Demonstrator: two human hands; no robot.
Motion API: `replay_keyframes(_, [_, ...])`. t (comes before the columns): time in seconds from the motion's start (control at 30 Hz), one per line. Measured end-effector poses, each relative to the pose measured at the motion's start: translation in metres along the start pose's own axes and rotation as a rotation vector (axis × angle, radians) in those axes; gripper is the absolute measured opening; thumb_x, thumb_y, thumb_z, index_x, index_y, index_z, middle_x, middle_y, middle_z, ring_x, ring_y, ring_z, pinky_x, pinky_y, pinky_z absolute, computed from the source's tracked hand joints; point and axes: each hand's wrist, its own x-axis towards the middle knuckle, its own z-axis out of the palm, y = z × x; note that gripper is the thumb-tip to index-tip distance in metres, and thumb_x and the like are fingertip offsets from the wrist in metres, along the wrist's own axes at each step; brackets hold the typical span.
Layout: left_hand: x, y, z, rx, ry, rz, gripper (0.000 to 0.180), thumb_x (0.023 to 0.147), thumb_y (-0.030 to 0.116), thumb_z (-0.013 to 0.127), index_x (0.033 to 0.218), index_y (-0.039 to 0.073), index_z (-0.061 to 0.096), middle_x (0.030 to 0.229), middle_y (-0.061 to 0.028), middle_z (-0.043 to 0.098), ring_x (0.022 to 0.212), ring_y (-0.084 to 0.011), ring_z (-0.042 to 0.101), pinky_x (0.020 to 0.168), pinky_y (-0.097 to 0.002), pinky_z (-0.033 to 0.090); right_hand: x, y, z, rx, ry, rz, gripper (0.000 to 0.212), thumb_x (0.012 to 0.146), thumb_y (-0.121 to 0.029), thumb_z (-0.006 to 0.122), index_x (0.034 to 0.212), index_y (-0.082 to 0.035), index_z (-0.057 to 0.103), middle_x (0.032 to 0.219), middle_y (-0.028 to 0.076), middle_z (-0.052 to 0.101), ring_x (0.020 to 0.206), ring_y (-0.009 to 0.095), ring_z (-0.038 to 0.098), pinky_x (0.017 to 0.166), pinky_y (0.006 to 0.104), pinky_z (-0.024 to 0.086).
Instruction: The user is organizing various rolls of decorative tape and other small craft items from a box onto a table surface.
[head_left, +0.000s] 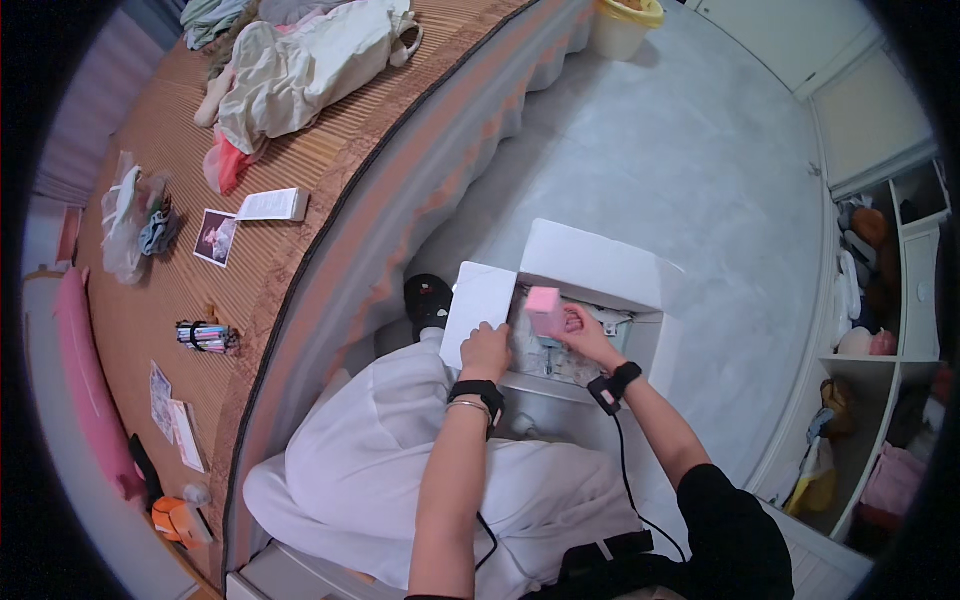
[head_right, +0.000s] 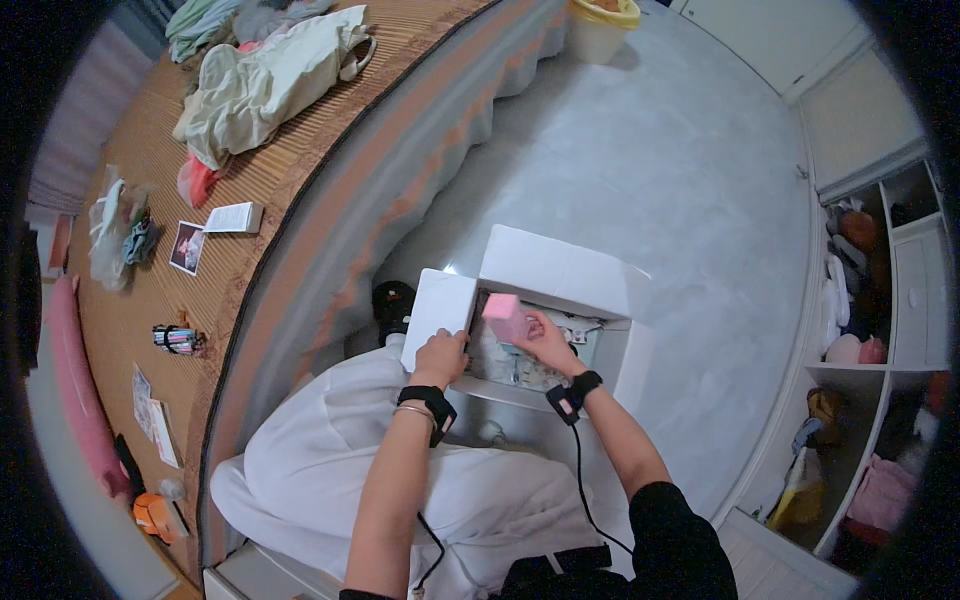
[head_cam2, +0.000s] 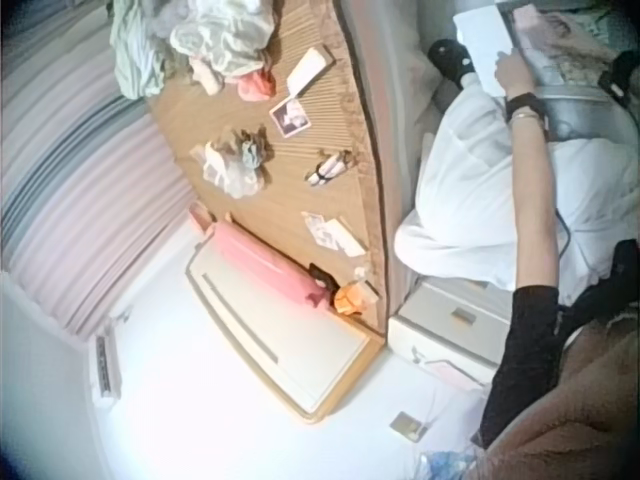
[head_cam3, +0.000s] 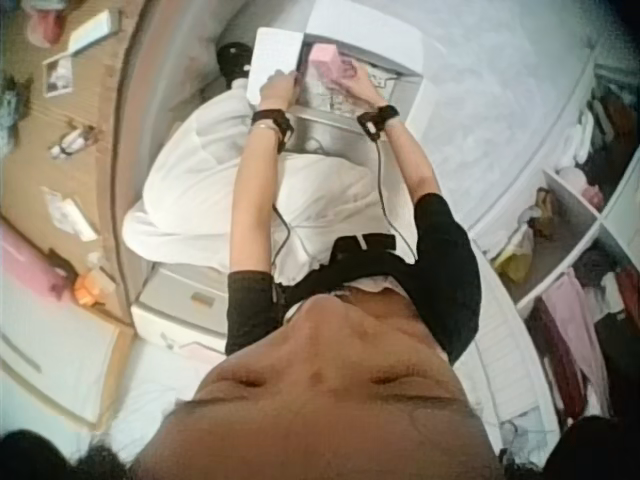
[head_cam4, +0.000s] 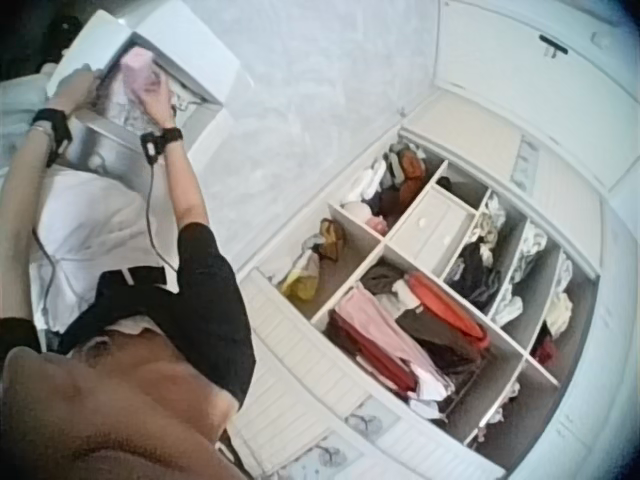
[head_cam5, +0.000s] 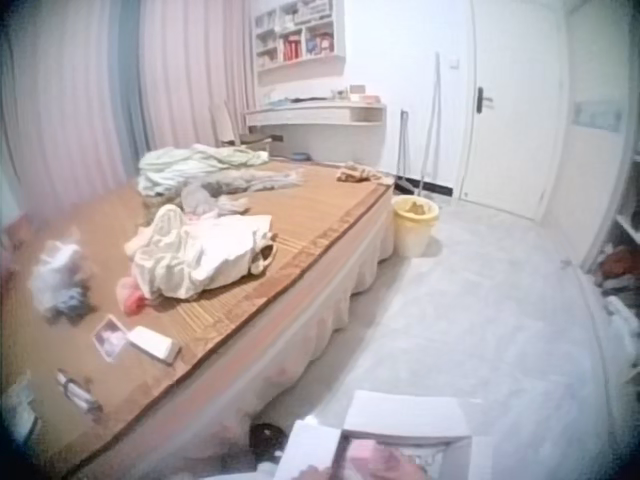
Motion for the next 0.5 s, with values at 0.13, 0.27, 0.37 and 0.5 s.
replay_keyframes(0.13, [0.006,0.005,0.0,0.079,-0.013,-0.002,0.03,0.082,0.025,0.064,0.11,0.019,0.06,0.103,-0.0107,0.057,0.098,-0.0285,0.062,0.078,-0.045,0.051,-0.02,0.009,-0.013,0.298,-0.089,0.233,0.059,0.077,-0.039,0.078,0.117,-0.004,0.055,0.093,0.006,0.063,0.077,0.01,0.061,0.066,0.024,0.049])
replay_keyframes(0.27, [0.003,0.006,0.003,0.1,0.015,0.002,0.029,0.082,0.027,0.064,0.11,0.019,0.059,0.105,-0.0095,0.057,0.099,-0.0276,0.061,0.083,-0.0474,0.048,-0.016,0.014,0.005,0.032,-0.241,0.469,0.053,0.08,-0.044,0.073,0.108,-0.001,0.061,0.076,0.002,0.062,0.067,0.01,0.061,0.058,0.0257,0.049])
replay_keyframes(0.37, [0.002,0.002,0.003,0.072,-0.035,0.0,0.029,0.083,0.027,0.063,0.111,0.018,0.059,0.105,-0.0097,0.058,0.1,-0.0279,0.061,0.083,-0.0481,0.048,-0.012,0.004,0.038,0.026,-0.378,0.545,0.057,0.084,-0.053,0.064,0.101,0.001,0.064,0.077,0.008,0.064,0.068,0.015,0.063,0.058,0.0299,0.05])
replay_keyframes(0.5, [0.008,0.011,0.004,0.067,-0.053,0.025,0.03,0.084,0.028,0.063,0.112,0.018,0.058,0.105,-0.01,0.058,0.099,-0.0282,0.061,0.084,-0.0492,0.047,-0.01,0.03,0.04,-0.156,-0.254,0.211,0.049,0.09,-0.045,0.052,0.101,0.001,0.065,0.084,0.022,0.068,0.08,0.032,0.066,0.074,0.0399,0.051])
